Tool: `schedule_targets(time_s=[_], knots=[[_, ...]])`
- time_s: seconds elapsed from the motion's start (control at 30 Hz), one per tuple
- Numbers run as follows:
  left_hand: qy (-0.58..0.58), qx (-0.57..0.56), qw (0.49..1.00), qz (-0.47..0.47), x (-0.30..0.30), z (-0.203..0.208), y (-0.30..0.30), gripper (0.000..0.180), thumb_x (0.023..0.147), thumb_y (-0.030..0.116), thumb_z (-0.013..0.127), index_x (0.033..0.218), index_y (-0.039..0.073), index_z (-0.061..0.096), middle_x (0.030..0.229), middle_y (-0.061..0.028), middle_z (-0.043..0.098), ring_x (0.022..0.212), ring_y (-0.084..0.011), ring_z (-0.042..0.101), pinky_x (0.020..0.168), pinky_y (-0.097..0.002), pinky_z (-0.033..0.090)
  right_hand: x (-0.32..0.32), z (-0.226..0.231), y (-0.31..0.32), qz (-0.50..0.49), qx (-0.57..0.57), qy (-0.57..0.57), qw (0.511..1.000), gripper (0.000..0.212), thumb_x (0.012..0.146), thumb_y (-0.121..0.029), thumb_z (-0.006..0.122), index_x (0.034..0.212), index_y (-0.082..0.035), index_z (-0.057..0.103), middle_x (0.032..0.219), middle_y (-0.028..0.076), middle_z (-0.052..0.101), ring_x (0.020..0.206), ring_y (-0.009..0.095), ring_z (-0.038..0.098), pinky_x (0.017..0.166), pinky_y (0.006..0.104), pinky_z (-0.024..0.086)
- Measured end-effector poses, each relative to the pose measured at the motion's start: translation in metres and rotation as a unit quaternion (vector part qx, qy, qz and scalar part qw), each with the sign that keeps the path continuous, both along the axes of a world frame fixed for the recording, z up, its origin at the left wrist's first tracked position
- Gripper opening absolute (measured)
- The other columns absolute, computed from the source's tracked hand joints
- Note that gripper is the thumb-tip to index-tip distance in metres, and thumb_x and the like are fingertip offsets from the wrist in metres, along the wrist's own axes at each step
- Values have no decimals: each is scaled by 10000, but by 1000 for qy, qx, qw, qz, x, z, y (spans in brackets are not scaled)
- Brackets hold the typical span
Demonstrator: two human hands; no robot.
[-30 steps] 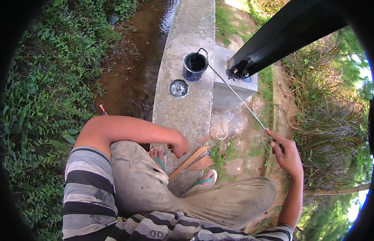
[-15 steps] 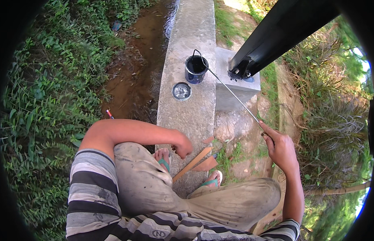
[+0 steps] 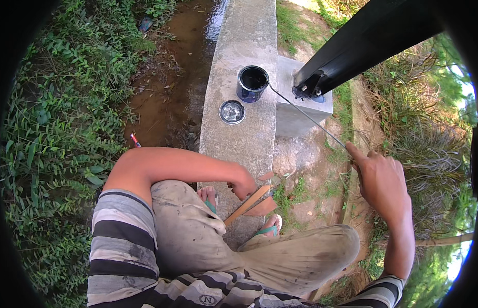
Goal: The person paints a metal beam using a paint roller, dipping the roller into a can of black paint and applying it to the surface of the beam.
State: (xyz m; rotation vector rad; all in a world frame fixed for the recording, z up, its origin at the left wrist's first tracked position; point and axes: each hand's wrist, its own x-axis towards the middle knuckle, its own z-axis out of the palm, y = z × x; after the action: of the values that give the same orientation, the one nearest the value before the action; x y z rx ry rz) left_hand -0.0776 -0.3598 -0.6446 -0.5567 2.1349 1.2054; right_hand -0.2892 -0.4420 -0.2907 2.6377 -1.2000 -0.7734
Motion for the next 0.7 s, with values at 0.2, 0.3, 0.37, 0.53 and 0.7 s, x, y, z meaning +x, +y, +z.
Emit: schedule_targets(time_s=[0.2, 0.3, 0.37, 0.53, 0.7], knots=[[54, -79, 994, -46, -44, 73, -32, 377, 939, 325, 643, 1143, 52, 804, 1096, -160, 793, 982, -390, 749, 850, -525, 590, 54, 31, -33, -79, 284, -123, 948, 556, 895, -140, 649, 1435, -6, 641, 990, 327, 719, 962, 479, 709, 929, 534, 548], [136, -131, 974, -125, -80, 193, -26, 365, 914, 309, 668, 1138, 63, 818, 1115, -138, 803, 1032, -361, 750, 881, -502, 591, 71, 25, -27, -112, 303, -180, 929, 488, 896, -159, 633, 1323, 68, 694, 1107, 353, 722, 1064, 486, 709, 1001, 505, 544], [220, -178, 928, -241, -117, 248, -5, 387, 964, 331, 602, 1063, 15, 802, 1126, -148, 801, 999, -325, 762, 844, -506, 606, 79, 26, -23, -117, 287, -172, 935, 479, 897, -158, 629, 1310, 74, 701, 1128, 354, 721, 1101, 482, 706, 1017, 501, 541], [351, -182, 868, -302, -155, 239, 65, 371, 946, 313, 610, 1051, 16, 805, 1124, -146, 803, 993, -329, 764, 849, -516, 604, 126, 17, -18, -93, 253, -130, 954, 450, 896, -151, 621, 1266, 83, 727, 1109, 380, 712, 1131, 481, 702, 1053, 510, 529], [526, -181, 767, -319, -161, 202, 94, 347, 912, 316, 646, 1186, 137, 763, 1146, -99, 778, 1080, -325, 738, 913, -493, 589, 146, 9, -11, -34, 226, -59, 972, 435, 894, -171, 631, 1214, 101, 742, 1077, 386, 717, 1085, 495, 714, 1019, 505, 554]])
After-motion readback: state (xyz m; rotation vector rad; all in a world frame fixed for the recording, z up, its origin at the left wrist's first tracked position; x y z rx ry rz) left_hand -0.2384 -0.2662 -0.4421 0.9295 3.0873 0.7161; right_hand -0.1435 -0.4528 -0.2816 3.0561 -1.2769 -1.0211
